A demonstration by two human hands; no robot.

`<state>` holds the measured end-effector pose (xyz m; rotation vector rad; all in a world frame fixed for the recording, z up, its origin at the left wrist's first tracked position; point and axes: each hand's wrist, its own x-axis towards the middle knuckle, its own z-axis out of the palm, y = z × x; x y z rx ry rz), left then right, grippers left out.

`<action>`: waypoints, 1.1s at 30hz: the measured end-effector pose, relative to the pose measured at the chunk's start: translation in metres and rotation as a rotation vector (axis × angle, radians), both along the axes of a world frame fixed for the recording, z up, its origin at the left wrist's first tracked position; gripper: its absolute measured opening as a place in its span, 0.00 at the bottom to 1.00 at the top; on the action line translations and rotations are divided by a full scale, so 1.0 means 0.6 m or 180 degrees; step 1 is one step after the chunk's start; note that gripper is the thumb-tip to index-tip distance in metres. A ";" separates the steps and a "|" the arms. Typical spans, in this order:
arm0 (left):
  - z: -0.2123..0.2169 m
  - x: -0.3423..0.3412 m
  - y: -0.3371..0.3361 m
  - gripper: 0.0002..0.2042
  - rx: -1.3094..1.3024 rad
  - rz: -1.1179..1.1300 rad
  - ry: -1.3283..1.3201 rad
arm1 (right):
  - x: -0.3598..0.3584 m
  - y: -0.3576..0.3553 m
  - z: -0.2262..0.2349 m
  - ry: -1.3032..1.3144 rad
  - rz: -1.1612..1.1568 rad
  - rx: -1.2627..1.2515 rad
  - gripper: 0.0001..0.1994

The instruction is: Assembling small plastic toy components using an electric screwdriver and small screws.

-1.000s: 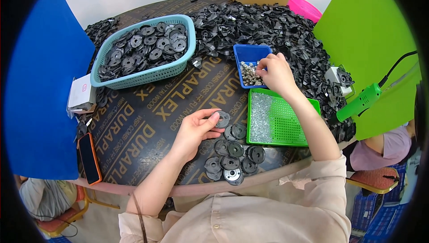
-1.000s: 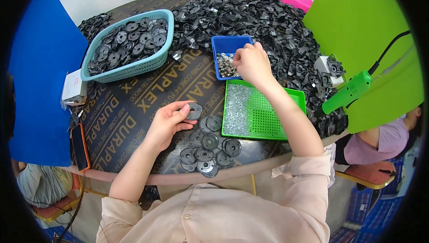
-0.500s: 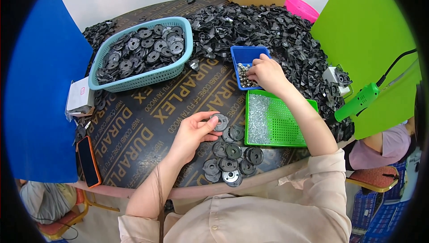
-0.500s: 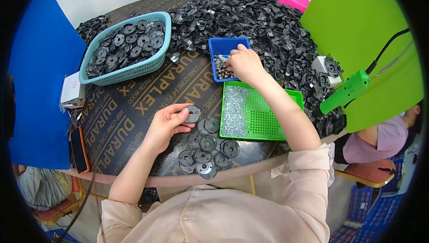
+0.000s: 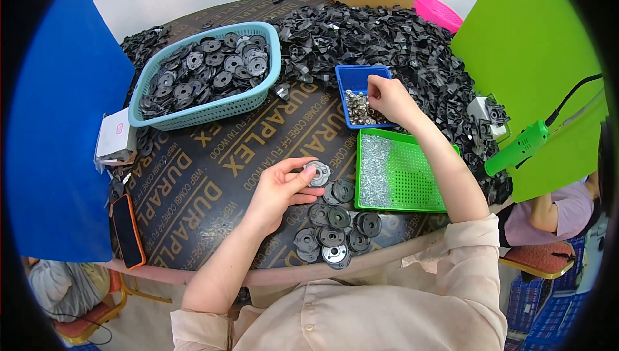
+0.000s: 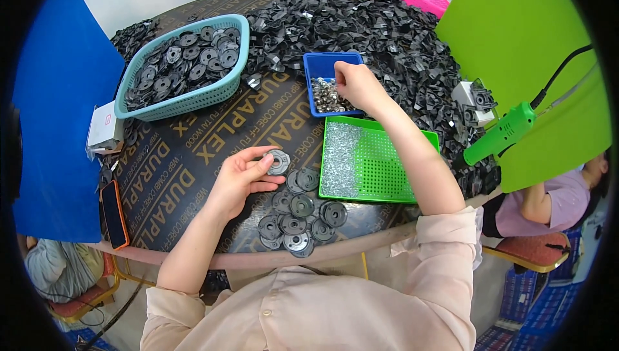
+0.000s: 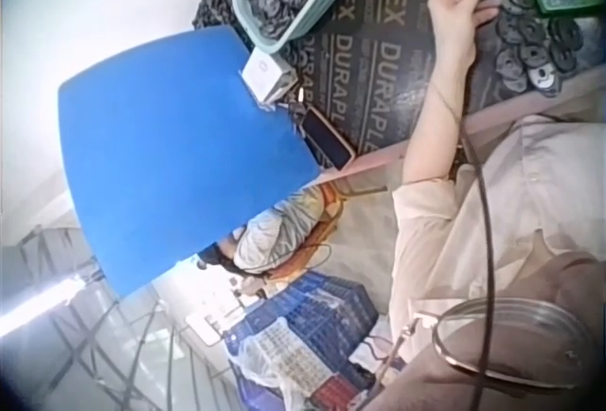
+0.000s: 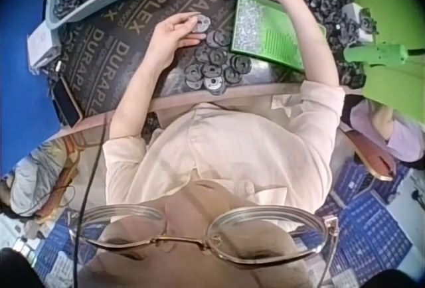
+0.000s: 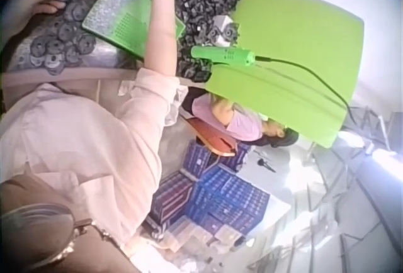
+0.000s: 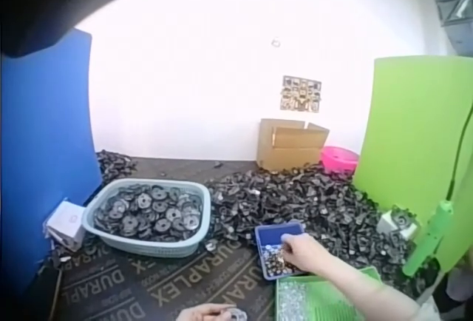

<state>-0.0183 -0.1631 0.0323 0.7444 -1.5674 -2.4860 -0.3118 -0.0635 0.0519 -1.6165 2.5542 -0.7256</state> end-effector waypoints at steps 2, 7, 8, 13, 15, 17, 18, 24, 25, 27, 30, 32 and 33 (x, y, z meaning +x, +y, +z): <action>0.000 0.000 0.000 0.18 -0.0021 -0.0020 0.0006 | 0.000 -0.001 0.003 -0.0118 0.0033 -0.0171 0.04; 0.002 -0.002 0.002 0.18 -0.0007 -0.0074 0.0007 | -0.027 0.004 -0.015 0.0770 0.0599 -0.0298 0.05; 0.004 -0.001 0.001 0.18 -0.0010 -0.0059 -0.0002 | -0.024 0.001 -0.014 0.0760 0.0613 -0.0303 0.05; -0.001 0.003 -0.001 0.19 -0.0013 -0.0025 -0.0003 | -0.005 -0.008 0.003 -0.0110 0.0182 0.0414 0.06; -0.002 0.002 -0.001 0.19 -0.0021 -0.0044 0.0013 | -0.005 -0.005 -0.002 0.0105 0.0255 0.0342 0.06; -0.002 0.002 -0.001 0.19 -0.0026 -0.0057 0.0023 | -0.006 -0.001 -0.004 0.0316 0.0334 0.0270 0.06; 0.000 0.002 -0.001 0.19 -0.0025 -0.0072 0.0021 | -0.006 0.001 -0.004 0.0397 0.0465 0.0143 0.05; 0.006 0.002 0.001 0.18 0.0139 -0.0032 0.0048 | 0.034 0.006 0.038 0.0160 0.0184 -0.0093 0.06; 0.006 0.005 -0.001 0.18 0.0177 0.0027 0.0035 | 0.066 0.003 0.057 -0.0208 -0.0037 -0.0171 0.06; -0.003 0.005 -0.002 0.17 0.0226 0.0040 0.0011 | 0.127 0.010 0.071 -0.1448 0.0391 -0.0142 0.06; 0.000 0.006 0.002 0.16 0.0318 -0.0003 0.0097 | 0.203 0.023 0.054 -0.1792 0.1003 0.0057 0.05; 0.002 0.006 0.004 0.15 0.0365 -0.0031 0.0186 | 0.213 0.023 0.037 -0.1927 0.0881 0.0032 0.07; 0.002 0.005 0.003 0.15 0.0339 -0.0007 0.0173 | 0.215 0.022 0.032 -0.1886 0.0811 -0.0045 0.08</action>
